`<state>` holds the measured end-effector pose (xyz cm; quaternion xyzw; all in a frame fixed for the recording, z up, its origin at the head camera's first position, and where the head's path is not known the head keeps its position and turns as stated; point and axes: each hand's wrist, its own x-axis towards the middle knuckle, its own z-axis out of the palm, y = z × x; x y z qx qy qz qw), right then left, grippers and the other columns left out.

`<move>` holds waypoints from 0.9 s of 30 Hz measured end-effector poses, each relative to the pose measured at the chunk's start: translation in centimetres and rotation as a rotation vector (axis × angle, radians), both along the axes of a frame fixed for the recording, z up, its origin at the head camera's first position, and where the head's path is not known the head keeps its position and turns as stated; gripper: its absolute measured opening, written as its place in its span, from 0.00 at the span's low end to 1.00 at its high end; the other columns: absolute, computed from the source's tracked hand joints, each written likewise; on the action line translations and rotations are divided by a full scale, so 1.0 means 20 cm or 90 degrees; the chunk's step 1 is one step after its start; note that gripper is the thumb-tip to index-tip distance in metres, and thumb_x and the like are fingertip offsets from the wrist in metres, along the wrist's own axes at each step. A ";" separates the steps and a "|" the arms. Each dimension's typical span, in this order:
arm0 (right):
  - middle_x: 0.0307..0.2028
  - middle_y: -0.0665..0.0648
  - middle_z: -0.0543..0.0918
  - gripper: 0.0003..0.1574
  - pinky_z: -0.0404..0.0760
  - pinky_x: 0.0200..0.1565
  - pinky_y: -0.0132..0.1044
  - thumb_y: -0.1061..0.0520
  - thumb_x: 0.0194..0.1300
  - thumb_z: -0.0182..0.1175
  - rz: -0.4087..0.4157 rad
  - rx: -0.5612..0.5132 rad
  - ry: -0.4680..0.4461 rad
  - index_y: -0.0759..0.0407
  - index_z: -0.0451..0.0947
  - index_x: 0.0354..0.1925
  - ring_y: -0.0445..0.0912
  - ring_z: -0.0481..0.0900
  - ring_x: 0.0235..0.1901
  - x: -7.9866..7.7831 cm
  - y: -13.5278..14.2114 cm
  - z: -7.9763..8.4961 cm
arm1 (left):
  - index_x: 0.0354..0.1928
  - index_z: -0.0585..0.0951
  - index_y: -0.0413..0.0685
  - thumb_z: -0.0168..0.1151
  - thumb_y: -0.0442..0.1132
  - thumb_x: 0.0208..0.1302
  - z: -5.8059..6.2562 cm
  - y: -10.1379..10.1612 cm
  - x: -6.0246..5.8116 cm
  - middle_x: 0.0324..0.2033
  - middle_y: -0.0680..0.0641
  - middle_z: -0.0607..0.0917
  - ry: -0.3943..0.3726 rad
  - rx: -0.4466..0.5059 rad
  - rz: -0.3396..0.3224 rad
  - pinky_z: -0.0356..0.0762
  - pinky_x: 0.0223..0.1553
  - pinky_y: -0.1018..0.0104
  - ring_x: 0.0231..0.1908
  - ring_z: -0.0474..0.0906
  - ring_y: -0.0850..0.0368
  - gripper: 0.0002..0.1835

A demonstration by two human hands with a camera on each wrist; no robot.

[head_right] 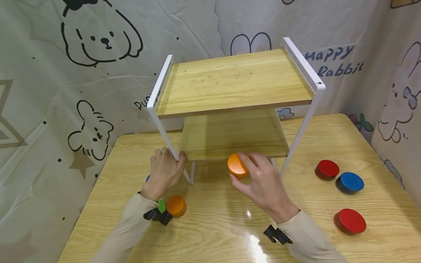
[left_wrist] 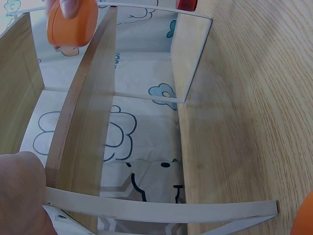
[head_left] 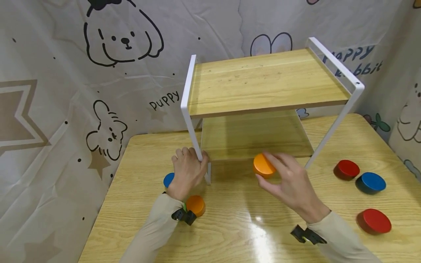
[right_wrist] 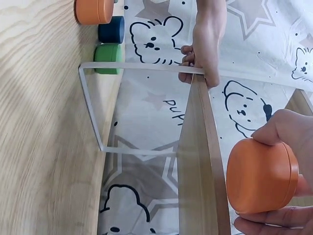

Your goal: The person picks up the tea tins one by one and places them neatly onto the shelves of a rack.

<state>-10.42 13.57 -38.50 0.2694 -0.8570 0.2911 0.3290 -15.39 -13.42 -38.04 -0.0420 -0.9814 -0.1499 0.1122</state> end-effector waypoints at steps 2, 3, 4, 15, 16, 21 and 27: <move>0.39 0.64 0.81 0.34 0.82 0.33 0.46 0.45 0.57 0.60 0.006 -0.001 0.005 0.70 0.78 0.52 0.55 0.80 0.36 -0.01 -0.02 0.00 | 0.24 0.71 0.39 0.35 0.49 0.70 0.00 0.00 0.00 0.23 0.41 0.66 0.000 -0.002 0.000 0.60 0.33 0.53 0.27 0.61 0.43 0.25; 0.39 0.65 0.81 0.33 0.82 0.33 0.46 0.47 0.55 0.62 0.008 0.000 0.007 0.70 0.78 0.52 0.55 0.80 0.36 -0.01 -0.03 0.00 | 0.24 0.71 0.39 0.35 0.50 0.70 0.00 0.00 0.00 0.23 0.41 0.66 0.001 -0.004 -0.001 0.60 0.33 0.53 0.27 0.61 0.43 0.25; 0.39 0.65 0.81 0.33 0.82 0.33 0.45 0.48 0.53 0.64 0.010 0.001 0.010 0.70 0.78 0.52 0.55 0.80 0.36 -0.02 -0.03 0.01 | 0.24 0.71 0.39 0.35 0.50 0.70 0.00 0.00 0.00 0.23 0.41 0.66 0.002 -0.006 -0.001 0.60 0.33 0.53 0.27 0.61 0.44 0.25; 0.40 0.63 0.81 0.35 0.82 0.36 0.43 0.52 0.49 0.69 0.025 0.021 0.015 0.67 0.78 0.54 0.54 0.80 0.37 -0.11 -0.17 0.05 | 0.23 0.70 0.39 0.36 0.49 0.70 -0.01 0.00 0.00 0.23 0.41 0.65 0.015 0.003 0.000 0.59 0.33 0.52 0.27 0.60 0.43 0.24; 0.41 0.63 0.81 0.35 0.82 0.36 0.43 0.52 0.49 0.69 0.027 0.021 0.014 0.66 0.78 0.54 0.54 0.80 0.38 -0.12 -0.18 0.06 | 0.23 0.70 0.39 0.36 0.49 0.70 -0.01 0.00 0.00 0.23 0.41 0.66 0.015 0.003 0.000 0.59 0.33 0.52 0.27 0.60 0.44 0.24; 0.42 0.64 0.82 0.36 0.82 0.39 0.44 0.52 0.50 0.70 0.038 0.026 0.004 0.67 0.76 0.56 0.55 0.80 0.40 -0.18 -0.25 0.09 | 0.23 0.70 0.39 0.36 0.49 0.70 -0.01 0.00 0.00 0.22 0.41 0.66 0.018 -0.001 0.001 0.60 0.31 0.53 0.26 0.61 0.44 0.24; 0.42 0.66 0.82 0.37 0.82 0.39 0.44 0.53 0.49 0.72 0.050 0.032 -0.006 0.67 0.76 0.56 0.57 0.80 0.41 -0.23 -0.31 0.10 | 0.23 0.71 0.38 0.37 0.49 0.70 -0.01 0.00 0.00 0.23 0.41 0.67 0.020 -0.009 0.008 0.61 0.31 0.53 0.26 0.62 0.43 0.25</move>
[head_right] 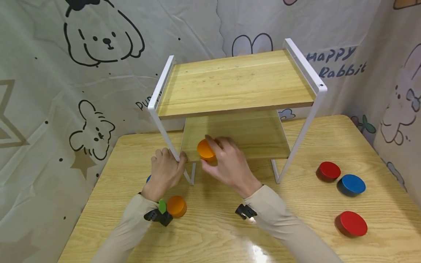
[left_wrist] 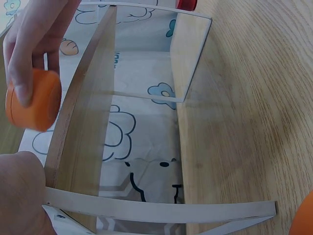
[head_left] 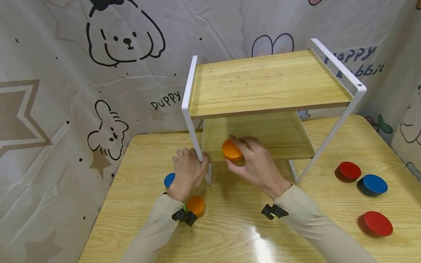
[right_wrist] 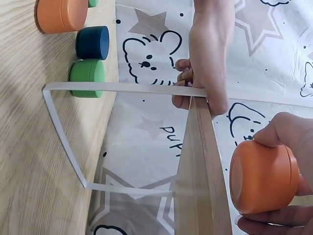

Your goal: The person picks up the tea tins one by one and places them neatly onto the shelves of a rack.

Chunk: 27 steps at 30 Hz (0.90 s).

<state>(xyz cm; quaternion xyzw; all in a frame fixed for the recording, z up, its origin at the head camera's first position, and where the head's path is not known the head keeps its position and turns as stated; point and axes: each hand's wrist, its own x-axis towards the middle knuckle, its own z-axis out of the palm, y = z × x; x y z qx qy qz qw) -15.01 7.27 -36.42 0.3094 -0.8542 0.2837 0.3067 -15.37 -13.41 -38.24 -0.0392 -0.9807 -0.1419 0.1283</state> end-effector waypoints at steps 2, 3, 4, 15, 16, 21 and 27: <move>0.41 0.66 0.82 0.37 0.82 0.38 0.44 0.53 0.50 0.71 0.003 0.004 -0.007 0.68 0.76 0.56 0.57 0.80 0.42 -0.01 -0.02 0.00 | 0.24 0.71 0.38 0.37 0.50 0.70 0.00 0.00 0.00 0.23 0.41 0.67 -0.003 -0.003 0.002 0.61 0.32 0.53 0.27 0.62 0.43 0.25; 0.41 0.66 0.82 0.37 0.82 0.38 0.44 0.52 0.51 0.71 0.005 0.005 -0.012 0.68 0.76 0.56 0.58 0.80 0.42 -0.02 -0.03 0.00 | 0.24 0.71 0.37 0.37 0.50 0.70 0.00 0.00 0.00 0.23 0.41 0.67 -0.004 -0.003 0.003 0.62 0.32 0.53 0.27 0.63 0.43 0.25; 0.41 0.67 0.82 0.37 0.82 0.38 0.44 0.52 0.51 0.71 0.005 0.007 -0.016 0.68 0.76 0.57 0.58 0.80 0.41 -0.02 -0.04 0.01 | 0.23 0.71 0.38 0.37 0.50 0.71 0.00 0.00 0.00 0.23 0.41 0.67 -0.004 -0.004 0.003 0.62 0.32 0.53 0.27 0.63 0.43 0.25; 0.42 0.67 0.81 0.35 0.83 0.38 0.44 0.53 0.54 0.69 0.003 0.034 -0.056 0.68 0.75 0.58 0.59 0.79 0.43 -0.08 -0.12 0.01 | 0.23 0.71 0.38 0.36 0.50 0.71 0.00 0.00 0.00 0.22 0.42 0.67 -0.011 -0.003 0.005 0.62 0.32 0.53 0.27 0.63 0.43 0.25; 0.43 0.67 0.81 0.35 0.83 0.38 0.44 0.53 0.55 0.69 0.003 0.034 -0.062 0.68 0.74 0.58 0.59 0.79 0.43 -0.09 -0.12 0.01 | 0.23 0.71 0.38 0.36 0.50 0.71 0.00 0.00 0.00 0.22 0.42 0.67 -0.012 -0.004 0.004 0.62 0.32 0.53 0.27 0.63 0.43 0.26; 0.44 0.67 0.80 0.36 0.82 0.39 0.43 0.52 0.56 0.68 0.003 0.043 -0.078 0.67 0.73 0.59 0.58 0.79 0.43 -0.11 -0.15 0.00 | 0.24 0.71 0.38 0.36 0.51 0.72 0.01 0.00 0.00 0.23 0.41 0.67 -0.025 -0.010 0.004 0.63 0.32 0.53 0.27 0.64 0.43 0.27; 0.44 0.66 0.80 0.37 0.82 0.40 0.43 0.51 0.57 0.68 0.004 0.044 -0.093 0.67 0.72 0.61 0.58 0.79 0.44 -0.11 -0.17 -0.01 | 0.25 0.72 0.37 0.35 0.51 0.72 0.00 0.00 0.00 0.23 0.41 0.68 -0.030 -0.015 0.007 0.64 0.32 0.52 0.28 0.64 0.43 0.27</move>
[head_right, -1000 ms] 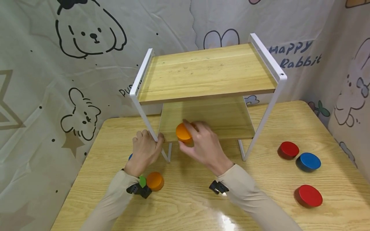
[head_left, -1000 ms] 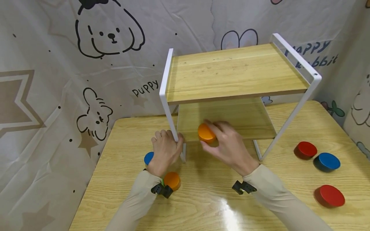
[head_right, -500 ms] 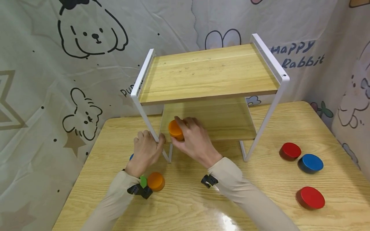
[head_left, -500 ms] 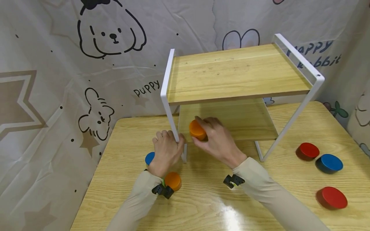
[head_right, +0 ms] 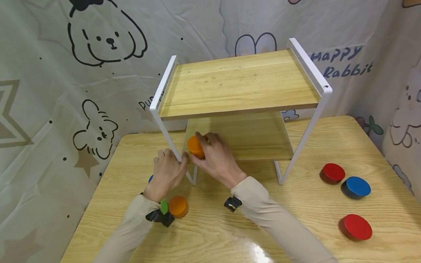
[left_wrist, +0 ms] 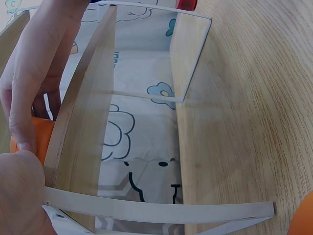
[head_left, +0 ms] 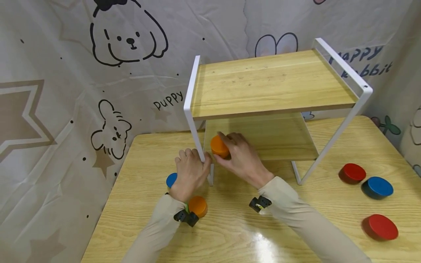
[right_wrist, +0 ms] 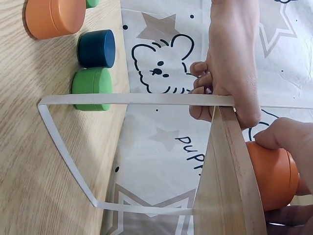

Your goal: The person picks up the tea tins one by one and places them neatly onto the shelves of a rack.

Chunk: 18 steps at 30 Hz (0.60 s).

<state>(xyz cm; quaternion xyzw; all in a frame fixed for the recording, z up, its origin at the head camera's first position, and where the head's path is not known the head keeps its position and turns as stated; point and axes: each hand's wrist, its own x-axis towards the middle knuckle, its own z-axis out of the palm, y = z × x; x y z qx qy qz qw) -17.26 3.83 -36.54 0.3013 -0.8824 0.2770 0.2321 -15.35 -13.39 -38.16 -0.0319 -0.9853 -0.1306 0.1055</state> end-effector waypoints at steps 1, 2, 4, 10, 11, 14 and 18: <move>0.44 0.66 0.80 0.37 0.82 0.40 0.43 0.51 0.57 0.68 0.000 -0.002 0.000 0.67 0.72 0.61 0.58 0.78 0.44 0.00 0.00 0.00 | 0.25 0.72 0.37 0.35 0.51 0.72 0.00 0.00 0.00 0.23 0.41 0.68 0.002 0.001 0.000 0.64 0.32 0.52 0.28 0.64 0.43 0.27; 0.44 0.66 0.80 0.37 0.82 0.40 0.44 0.50 0.57 0.68 -0.001 -0.002 0.000 0.67 0.72 0.61 0.58 0.78 0.44 0.00 -0.01 0.00 | 0.25 0.72 0.36 0.35 0.51 0.72 0.00 0.00 0.00 0.23 0.41 0.68 0.003 0.002 -0.001 0.64 0.32 0.52 0.28 0.64 0.43 0.27; 0.44 0.66 0.79 0.38 0.82 0.41 0.44 0.50 0.58 0.68 -0.003 -0.001 0.000 0.66 0.72 0.61 0.58 0.78 0.44 0.00 -0.01 0.00 | 0.25 0.72 0.36 0.36 0.51 0.72 0.00 0.00 0.00 0.23 0.41 0.68 0.003 0.003 -0.001 0.64 0.32 0.52 0.28 0.63 0.43 0.27; 0.44 0.65 0.79 0.39 0.81 0.40 0.43 0.47 0.59 0.67 -0.002 -0.003 -0.013 0.66 0.71 0.62 0.57 0.78 0.45 -0.01 -0.02 0.00 | 0.27 0.73 0.36 0.35 0.52 0.73 0.01 0.00 0.00 0.25 0.41 0.68 -0.010 0.008 0.004 0.63 0.33 0.52 0.29 0.64 0.43 0.28; 0.44 0.65 0.79 0.39 0.81 0.39 0.43 0.47 0.59 0.66 0.000 -0.006 -0.014 0.66 0.70 0.63 0.57 0.77 0.44 -0.01 -0.02 0.00 | 0.27 0.73 0.36 0.35 0.52 0.73 0.01 0.00 0.00 0.24 0.41 0.68 -0.010 0.009 0.005 0.63 0.33 0.52 0.29 0.64 0.43 0.28; 0.45 0.65 0.79 0.39 0.81 0.39 0.43 0.47 0.60 0.66 0.003 -0.017 -0.014 0.67 0.70 0.63 0.57 0.77 0.43 -0.02 -0.02 -0.01 | 0.26 0.73 0.36 0.35 0.52 0.73 0.01 0.00 0.00 0.24 0.41 0.68 -0.007 0.011 0.009 0.64 0.33 0.52 0.29 0.64 0.43 0.28; 0.44 0.65 0.79 0.39 0.81 0.36 0.43 0.48 0.59 0.67 -0.003 -0.029 -0.012 0.67 0.70 0.62 0.56 0.78 0.41 -0.01 -0.03 -0.02 | 0.27 0.73 0.36 0.36 0.52 0.72 0.00 0.00 0.00 0.25 0.41 0.69 -0.008 0.011 0.010 0.64 0.34 0.51 0.29 0.64 0.43 0.28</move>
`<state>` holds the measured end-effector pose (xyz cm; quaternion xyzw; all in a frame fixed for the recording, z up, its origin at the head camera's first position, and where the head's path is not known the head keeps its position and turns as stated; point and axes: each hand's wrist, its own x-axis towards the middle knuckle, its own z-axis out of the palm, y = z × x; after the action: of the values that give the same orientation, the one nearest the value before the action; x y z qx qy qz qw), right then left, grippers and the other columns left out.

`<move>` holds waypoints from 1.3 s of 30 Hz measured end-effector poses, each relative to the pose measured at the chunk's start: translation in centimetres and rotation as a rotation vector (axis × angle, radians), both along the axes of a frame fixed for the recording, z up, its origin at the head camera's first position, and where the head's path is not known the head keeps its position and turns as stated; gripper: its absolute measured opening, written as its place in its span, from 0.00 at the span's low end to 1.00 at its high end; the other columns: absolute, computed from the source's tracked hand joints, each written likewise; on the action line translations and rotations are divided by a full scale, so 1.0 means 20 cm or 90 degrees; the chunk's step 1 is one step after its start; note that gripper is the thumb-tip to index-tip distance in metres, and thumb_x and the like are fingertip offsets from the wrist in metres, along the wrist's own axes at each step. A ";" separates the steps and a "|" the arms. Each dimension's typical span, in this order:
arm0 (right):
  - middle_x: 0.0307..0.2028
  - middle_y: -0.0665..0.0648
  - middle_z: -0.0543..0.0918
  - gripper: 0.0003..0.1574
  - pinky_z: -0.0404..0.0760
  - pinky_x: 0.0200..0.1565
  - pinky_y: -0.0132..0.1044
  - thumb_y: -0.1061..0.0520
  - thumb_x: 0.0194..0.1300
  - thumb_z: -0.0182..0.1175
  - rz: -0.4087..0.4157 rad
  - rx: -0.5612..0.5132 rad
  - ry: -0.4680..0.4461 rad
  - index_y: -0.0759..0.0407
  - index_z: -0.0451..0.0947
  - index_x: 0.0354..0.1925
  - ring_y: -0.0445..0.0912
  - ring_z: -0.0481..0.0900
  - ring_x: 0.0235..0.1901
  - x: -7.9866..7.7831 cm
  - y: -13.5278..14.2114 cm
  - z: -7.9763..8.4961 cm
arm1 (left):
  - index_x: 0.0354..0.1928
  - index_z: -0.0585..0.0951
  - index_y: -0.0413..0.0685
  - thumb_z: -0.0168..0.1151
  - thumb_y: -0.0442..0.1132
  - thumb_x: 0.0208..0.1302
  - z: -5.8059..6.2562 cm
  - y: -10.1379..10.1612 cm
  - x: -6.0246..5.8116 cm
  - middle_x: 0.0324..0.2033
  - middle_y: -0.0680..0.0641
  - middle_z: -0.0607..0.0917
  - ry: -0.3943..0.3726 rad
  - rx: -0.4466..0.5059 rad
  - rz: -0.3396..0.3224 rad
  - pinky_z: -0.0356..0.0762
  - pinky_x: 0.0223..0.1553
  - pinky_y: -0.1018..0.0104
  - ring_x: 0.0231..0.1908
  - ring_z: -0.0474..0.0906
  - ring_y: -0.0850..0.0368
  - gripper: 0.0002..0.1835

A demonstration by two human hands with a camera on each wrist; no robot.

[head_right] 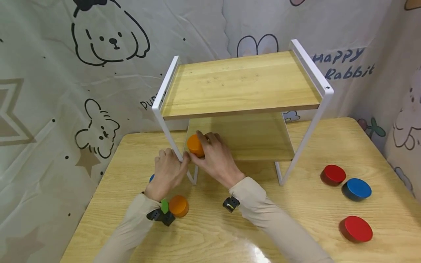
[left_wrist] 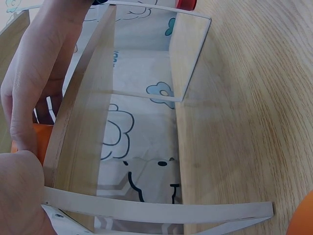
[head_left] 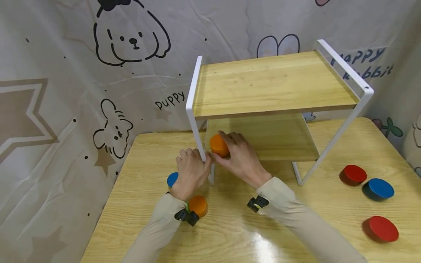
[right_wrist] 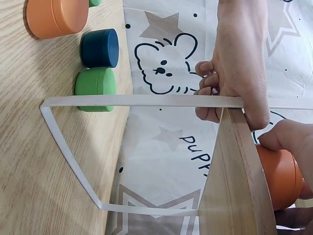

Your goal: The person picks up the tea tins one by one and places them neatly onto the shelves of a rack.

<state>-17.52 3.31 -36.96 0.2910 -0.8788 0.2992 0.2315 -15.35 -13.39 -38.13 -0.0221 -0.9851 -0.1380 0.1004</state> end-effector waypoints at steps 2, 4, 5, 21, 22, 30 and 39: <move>0.44 0.65 0.79 0.39 0.81 0.36 0.43 0.48 0.58 0.67 -0.006 -0.002 0.001 0.68 0.70 0.61 0.56 0.78 0.40 0.00 0.00 -0.01 | 0.27 0.74 0.36 0.36 0.52 0.72 -0.01 0.00 0.00 0.25 0.40 0.69 -0.003 0.000 0.000 0.64 0.34 0.51 0.29 0.64 0.43 0.28; 0.44 0.65 0.79 0.40 0.81 0.35 0.43 0.48 0.58 0.68 -0.011 0.000 0.002 0.68 0.70 0.61 0.56 0.78 0.40 0.01 0.00 -0.02 | 0.27 0.74 0.36 0.36 0.52 0.72 -0.01 0.00 0.00 0.25 0.40 0.69 -0.003 0.000 0.001 0.65 0.34 0.51 0.29 0.64 0.43 0.28; 0.44 0.65 0.79 0.40 0.81 0.35 0.43 0.47 0.58 0.68 -0.011 0.000 0.001 0.67 0.70 0.62 0.56 0.78 0.41 0.01 0.00 -0.02 | 0.27 0.74 0.36 0.37 0.52 0.72 -0.02 0.00 0.00 0.25 0.40 0.69 -0.002 0.000 0.001 0.65 0.34 0.51 0.29 0.64 0.43 0.28; 0.45 0.65 0.79 0.44 0.81 0.37 0.44 0.46 0.56 0.69 -0.013 -0.027 -0.024 0.67 0.67 0.64 0.57 0.77 0.44 0.02 0.02 -0.01 | 0.29 0.74 0.35 0.36 0.52 0.72 -0.02 0.00 0.00 0.27 0.39 0.70 0.003 -0.001 -0.002 0.65 0.35 0.50 0.31 0.65 0.42 0.28; 0.45 0.66 0.79 0.45 0.81 0.37 0.44 0.46 0.56 0.69 -0.014 -0.028 -0.022 0.67 0.67 0.64 0.57 0.77 0.44 0.02 0.02 -0.01 | 0.29 0.75 0.35 0.36 0.52 0.72 -0.01 0.00 0.00 0.27 0.39 0.70 0.003 -0.002 -0.002 0.65 0.35 0.50 0.31 0.65 0.42 0.28; 0.46 0.67 0.79 0.47 0.81 0.42 0.47 0.45 0.55 0.70 -0.021 -0.025 -0.016 0.68 0.66 0.64 0.59 0.77 0.46 0.03 0.05 -0.01 | 0.29 0.75 0.35 0.36 0.52 0.72 -0.02 0.00 0.00 0.26 0.39 0.70 0.007 -0.003 -0.005 0.64 0.35 0.50 0.31 0.65 0.42 0.28; 0.51 0.71 0.77 0.49 0.78 0.50 0.51 0.44 0.54 0.70 -0.033 -0.034 -0.030 0.70 0.65 0.64 0.62 0.76 0.51 0.05 0.12 -0.02 | 0.27 0.74 0.36 0.36 0.52 0.71 -0.01 0.00 0.00 0.26 0.40 0.69 0.003 0.013 -0.008 0.62 0.34 0.52 0.30 0.63 0.43 0.27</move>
<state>-16.43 5.69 -37.36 0.2549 -0.8827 0.3236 0.2264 -15.30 -13.30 -38.33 -0.0276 -0.9833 -0.1484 0.1019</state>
